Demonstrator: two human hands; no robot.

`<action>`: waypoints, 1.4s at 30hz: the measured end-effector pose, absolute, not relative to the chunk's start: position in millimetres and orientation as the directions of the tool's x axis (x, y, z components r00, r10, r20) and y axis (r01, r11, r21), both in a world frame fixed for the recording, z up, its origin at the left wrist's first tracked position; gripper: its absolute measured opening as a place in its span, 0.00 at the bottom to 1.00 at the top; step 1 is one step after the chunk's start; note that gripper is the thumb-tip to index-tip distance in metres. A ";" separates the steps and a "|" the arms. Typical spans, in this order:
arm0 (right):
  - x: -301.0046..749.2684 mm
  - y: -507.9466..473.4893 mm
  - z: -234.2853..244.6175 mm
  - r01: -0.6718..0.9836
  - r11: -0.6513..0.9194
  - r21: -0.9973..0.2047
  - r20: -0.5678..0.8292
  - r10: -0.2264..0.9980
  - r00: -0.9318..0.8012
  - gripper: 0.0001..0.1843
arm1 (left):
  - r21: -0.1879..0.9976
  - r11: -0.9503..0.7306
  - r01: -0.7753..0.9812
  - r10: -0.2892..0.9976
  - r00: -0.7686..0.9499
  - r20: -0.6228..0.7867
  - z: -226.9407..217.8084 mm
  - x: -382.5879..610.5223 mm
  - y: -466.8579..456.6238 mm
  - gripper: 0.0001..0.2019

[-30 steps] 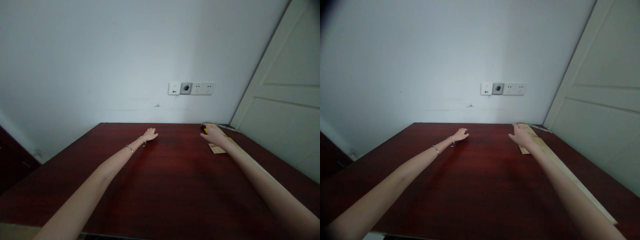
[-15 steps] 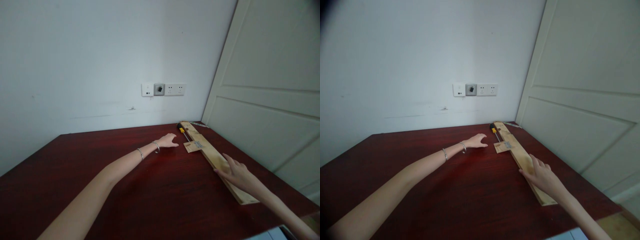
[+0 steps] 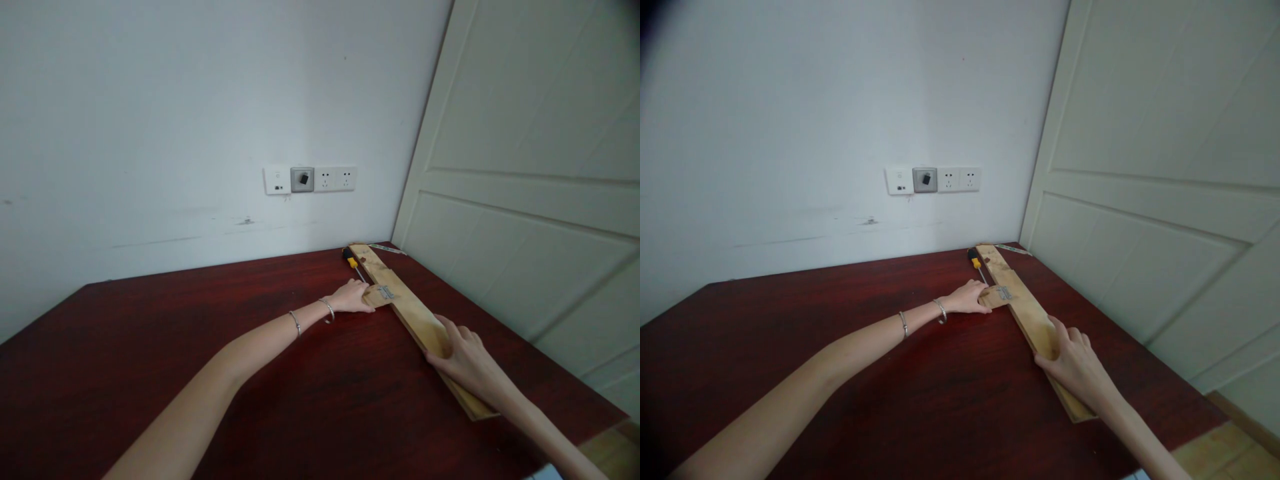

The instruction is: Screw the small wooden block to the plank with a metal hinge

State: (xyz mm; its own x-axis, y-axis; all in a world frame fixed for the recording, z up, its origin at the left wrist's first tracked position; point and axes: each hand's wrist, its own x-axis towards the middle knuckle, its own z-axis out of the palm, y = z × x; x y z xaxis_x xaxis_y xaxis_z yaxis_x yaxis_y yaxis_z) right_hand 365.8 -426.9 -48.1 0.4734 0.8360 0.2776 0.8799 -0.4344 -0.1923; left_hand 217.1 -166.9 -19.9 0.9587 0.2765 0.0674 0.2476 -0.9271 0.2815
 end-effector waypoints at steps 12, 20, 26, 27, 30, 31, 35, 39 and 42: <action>349.7 -433.2 -44.6 0.831 -0.444 -0.335 0.359 0.755 0.548 0.37 | 0.354 -0.911 0.211 0.271 0.954 0.127 -12.7 205.1 -166.3 0.34; 320.9 -434.4 -7.0 0.868 -0.373 -0.327 0.433 0.757 0.489 0.36 | 0.296 -0.938 0.181 0.259 0.932 0.252 28.9 157.6 -173.0 0.36; 290.5 -409.1 9.8 0.929 -0.172 -0.327 0.442 0.841 0.312 0.34 | 0.193 -0.913 0.360 0.396 0.895 0.206 54.4 74.2 -174.5 0.42; 283.5 -401.4 12.1 0.936 -0.121 -0.330 0.442 0.857 0.266 0.34 | 0.189 -0.896 0.401 0.435 0.879 0.195 56.9 57.0 -175.4 0.43; 257.7 -372.0 19.9 0.941 0.027 -0.338 0.436 0.890 0.131 0.34 | 0.182 -0.830 0.527 0.555 0.811 0.184 61.3 1.9 -179.2 0.44; 247.6 -360.4 22.8 0.938 0.077 -0.338 0.430 0.899 0.081 0.34 | 0.183 -0.803 0.568 0.595 0.783 0.180 61.7 -17.2 -180.5 0.45; 201.1 -309.4 34.2 0.902 0.250 -0.352 0.374 0.921 -0.109 0.34 | 0.201 -0.681 0.704 0.732 0.655 0.188 58.7 -93.3 -184.8 0.42; 148.7 -261.6 40.5 0.849 0.395 -0.352 0.324 0.902 -0.285 0.36 | 0.210 -0.552 0.807 0.832 0.517 0.201 53.5 -162.5 -188.3 0.40; 110.0 -234.5 38.6 0.804 0.481 -0.349 0.296 0.871 -0.392 0.37 | 0.212 -0.461 0.862 0.885 0.430 0.177 50.6 -205.8 -191.5 0.39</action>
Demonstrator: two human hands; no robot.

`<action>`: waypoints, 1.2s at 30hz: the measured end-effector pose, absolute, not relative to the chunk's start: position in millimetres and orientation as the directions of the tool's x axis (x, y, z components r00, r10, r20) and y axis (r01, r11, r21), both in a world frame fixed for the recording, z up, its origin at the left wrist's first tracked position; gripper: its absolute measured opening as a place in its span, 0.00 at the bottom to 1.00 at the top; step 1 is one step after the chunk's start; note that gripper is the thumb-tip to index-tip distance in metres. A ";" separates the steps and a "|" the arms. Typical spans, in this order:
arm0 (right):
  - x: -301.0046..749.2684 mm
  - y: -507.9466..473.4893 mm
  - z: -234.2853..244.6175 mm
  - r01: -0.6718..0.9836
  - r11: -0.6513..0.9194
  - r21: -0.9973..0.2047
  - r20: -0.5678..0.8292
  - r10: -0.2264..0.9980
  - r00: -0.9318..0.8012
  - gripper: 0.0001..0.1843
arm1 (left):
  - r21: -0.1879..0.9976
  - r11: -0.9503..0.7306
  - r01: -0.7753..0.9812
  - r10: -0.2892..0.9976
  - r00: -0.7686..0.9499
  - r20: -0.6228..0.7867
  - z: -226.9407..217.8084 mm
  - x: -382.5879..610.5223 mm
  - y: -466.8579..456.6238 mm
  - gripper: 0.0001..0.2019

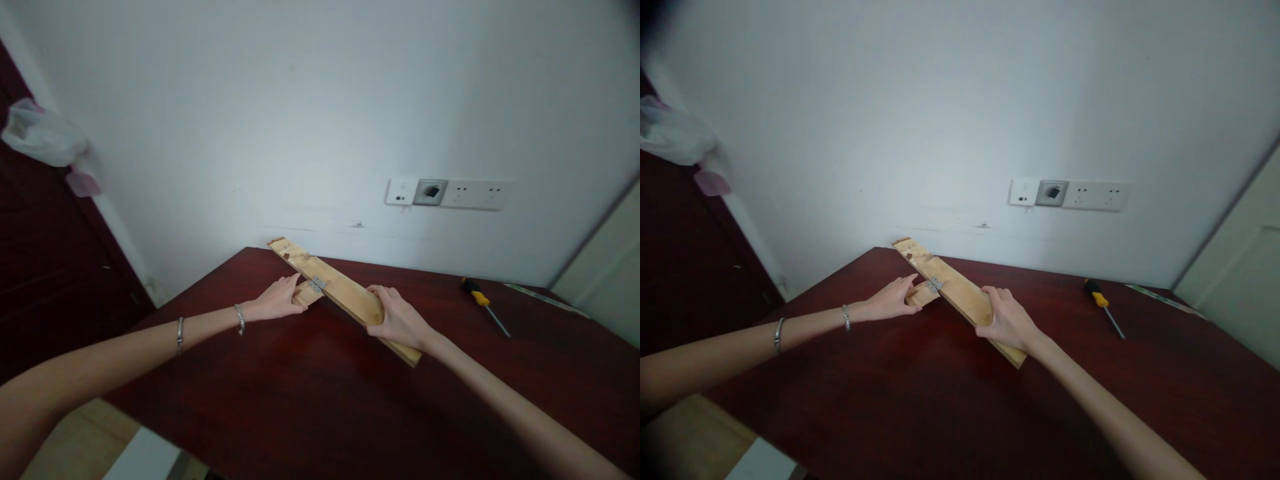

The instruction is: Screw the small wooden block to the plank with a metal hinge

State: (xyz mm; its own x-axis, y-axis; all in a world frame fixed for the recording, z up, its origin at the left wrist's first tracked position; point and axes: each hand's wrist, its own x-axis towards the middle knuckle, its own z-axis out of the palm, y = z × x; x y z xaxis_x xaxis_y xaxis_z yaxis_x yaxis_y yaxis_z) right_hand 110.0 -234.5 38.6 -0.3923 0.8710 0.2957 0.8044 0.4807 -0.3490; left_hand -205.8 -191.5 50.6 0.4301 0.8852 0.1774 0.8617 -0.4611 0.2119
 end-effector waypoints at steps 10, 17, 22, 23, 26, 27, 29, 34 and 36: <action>33.7 -193.7 15.7 0.739 0.558 -0.378 0.261 0.830 -0.492 0.38 | 0.207 -0.323 0.923 0.944 0.300 0.136 29.5 -280.5 -187.0 0.34; 52.6 -213.4 3.8 0.785 0.469 -0.406 0.241 0.883 -0.402 0.33 | 0.256 -0.344 0.903 0.938 0.339 0.065 21.8 -259.6 -185.7 0.39; 80.4 -255.6 8.1 0.839 0.295 -0.458 0.226 0.951 -0.211 0.34 | 0.246 -0.482 0.841 0.875 0.476 0.088 20.2 -222.7 -178.9 0.43; 85.8 -264.8 9.1 0.846 0.260 -0.466 0.227 0.959 -0.170 0.34 | 0.244 -0.507 0.827 0.861 0.500 0.093 20.5 -213.9 -176.9 0.43; 101.8 -291.7 6.9 0.857 0.177 -0.483 0.254 0.966 -0.056 0.32 | 0.238 -0.579 0.780 0.814 0.571 0.108 23.5 -185.5 -174.0 0.43; 106.9 -300.4 4.0 0.858 0.149 -0.491 0.264 0.964 -0.016 0.31 | 0.236 -0.605 0.761 0.794 0.598 0.110 24.8 -176.0 -174.3 0.43; 115.7 -317.0 -3.9 0.856 0.096 -0.508 0.282 0.957 0.060 0.29 | 0.230 -0.649 0.725 0.757 0.645 0.101 26.6 -158.3 -176.4 0.43; 122.8 -352.1 -22.1 0.833 -0.016 -0.554 0.299 0.930 0.216 0.27 | 0.251 -0.705 0.664 0.693 0.720 0.042 23.2 -126.6 -182.1 0.43; 119.1 -363.3 -25.2 0.828 -0.070 -0.556 0.295 0.915 0.275 0.26 | 0.262 -0.724 0.638 0.667 0.745 0.027 19.8 -118.8 -182.4 0.44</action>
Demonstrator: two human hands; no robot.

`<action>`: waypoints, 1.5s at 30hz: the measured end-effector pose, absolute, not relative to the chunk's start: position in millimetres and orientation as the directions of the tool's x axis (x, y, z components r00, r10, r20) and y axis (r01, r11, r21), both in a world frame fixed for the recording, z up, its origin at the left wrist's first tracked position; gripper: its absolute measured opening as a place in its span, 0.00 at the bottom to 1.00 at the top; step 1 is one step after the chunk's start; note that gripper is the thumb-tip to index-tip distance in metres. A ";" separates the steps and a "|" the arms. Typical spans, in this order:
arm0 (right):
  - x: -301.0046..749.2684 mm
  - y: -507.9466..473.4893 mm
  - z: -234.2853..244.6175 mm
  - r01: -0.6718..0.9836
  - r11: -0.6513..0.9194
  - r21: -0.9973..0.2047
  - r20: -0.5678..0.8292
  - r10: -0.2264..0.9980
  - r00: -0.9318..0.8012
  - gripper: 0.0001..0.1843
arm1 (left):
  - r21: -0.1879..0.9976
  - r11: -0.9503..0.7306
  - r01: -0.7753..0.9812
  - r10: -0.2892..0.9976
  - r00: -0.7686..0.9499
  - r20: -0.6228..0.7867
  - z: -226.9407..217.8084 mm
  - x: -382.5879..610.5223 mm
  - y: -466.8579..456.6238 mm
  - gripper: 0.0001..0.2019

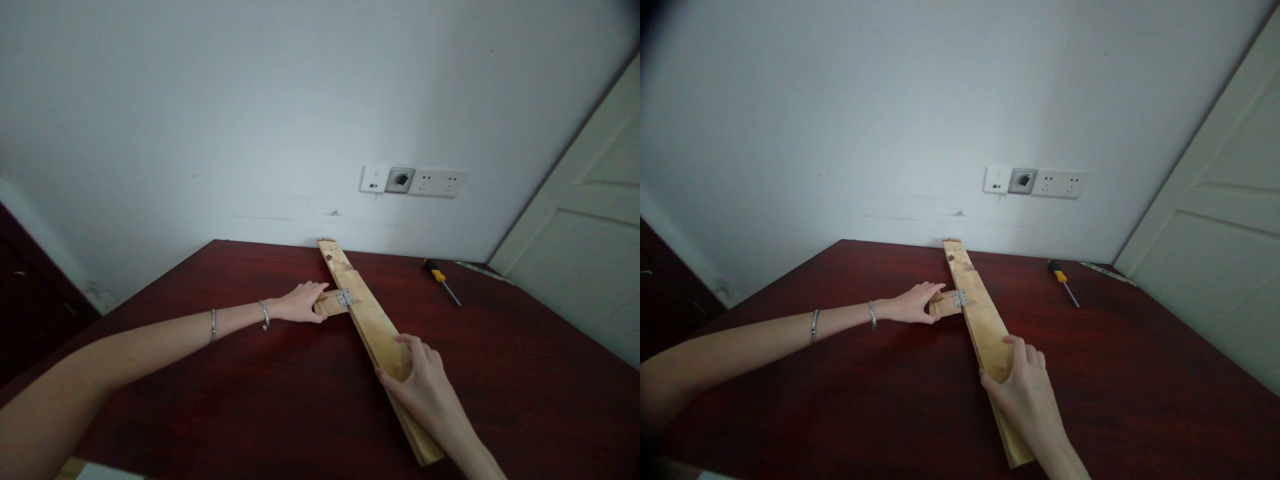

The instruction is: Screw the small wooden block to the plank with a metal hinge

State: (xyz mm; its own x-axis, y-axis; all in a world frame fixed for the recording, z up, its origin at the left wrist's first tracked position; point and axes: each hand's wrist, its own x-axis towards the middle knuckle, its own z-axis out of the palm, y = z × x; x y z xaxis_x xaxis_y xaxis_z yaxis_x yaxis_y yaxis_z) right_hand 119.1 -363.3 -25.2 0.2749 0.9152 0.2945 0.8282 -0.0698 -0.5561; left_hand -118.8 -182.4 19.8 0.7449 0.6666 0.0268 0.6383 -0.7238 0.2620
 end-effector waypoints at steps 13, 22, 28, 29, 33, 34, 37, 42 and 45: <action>91.7 -394.4 -43.3 0.849 -0.276 -0.451 0.306 0.846 0.438 0.25 | 0.256 -0.786 0.563 0.573 0.819 -0.040 9.5 -95.2 -179.6 0.45; 81.6 -392.5 -32.5 0.853 -0.340 -0.395 0.245 0.856 0.455 0.25 | 0.266 -0.772 0.577 0.575 0.813 -0.096 10.2 -94.1 -180.4 0.45; 77.7 -392.7 -23.7 0.867 -0.358 -0.346 0.225 0.866 0.447 0.24 | 0.282 -0.773 0.568 0.568 0.818 -0.091 7.7 -93.3 -179.0 0.45; 77.0 -392.5 -23.3 0.871 -0.359 -0.335 0.225 0.867 0.444 0.24 | 0.286 -0.775 0.563 0.565 0.821 -0.084 7.0 -93.3 -178.6 0.44; 72.7 -394.2 -24.4 0.892 -0.372 -0.256 0.238 0.870 0.432 0.25 | 0.296 -0.784 0.546 0.550 0.832 -0.080 5.8 -93.4 -176.5 0.44; 72.5 -395.3 -24.6 0.904 -0.360 -0.230 0.241 0.879 0.411 0.26 | 0.297 -0.781 0.549 0.550 0.830 -0.090 6.3 -93.5 -175.8 0.44; 82.6 -396.8 -20.8 0.941 -0.288 -0.180 0.237 0.915 0.325 0.30 | 0.295 -0.766 0.571 0.552 0.820 -0.153 9.9 -93.7 -174.5 0.45; 159.9 -363.5 8.1 0.951 -0.264 -0.162 0.304 0.904 0.302 0.29 | 0.293 -0.734 0.612 0.539 0.788 -0.298 19.9 -94.7 -172.1 0.53; 229.1 -312.1 29.1 0.934 -0.299 -0.197 0.230 0.912 0.341 0.27 | 0.303 -0.704 0.642 0.539 0.761 -0.361 26.2 -96.2 -163.1 0.57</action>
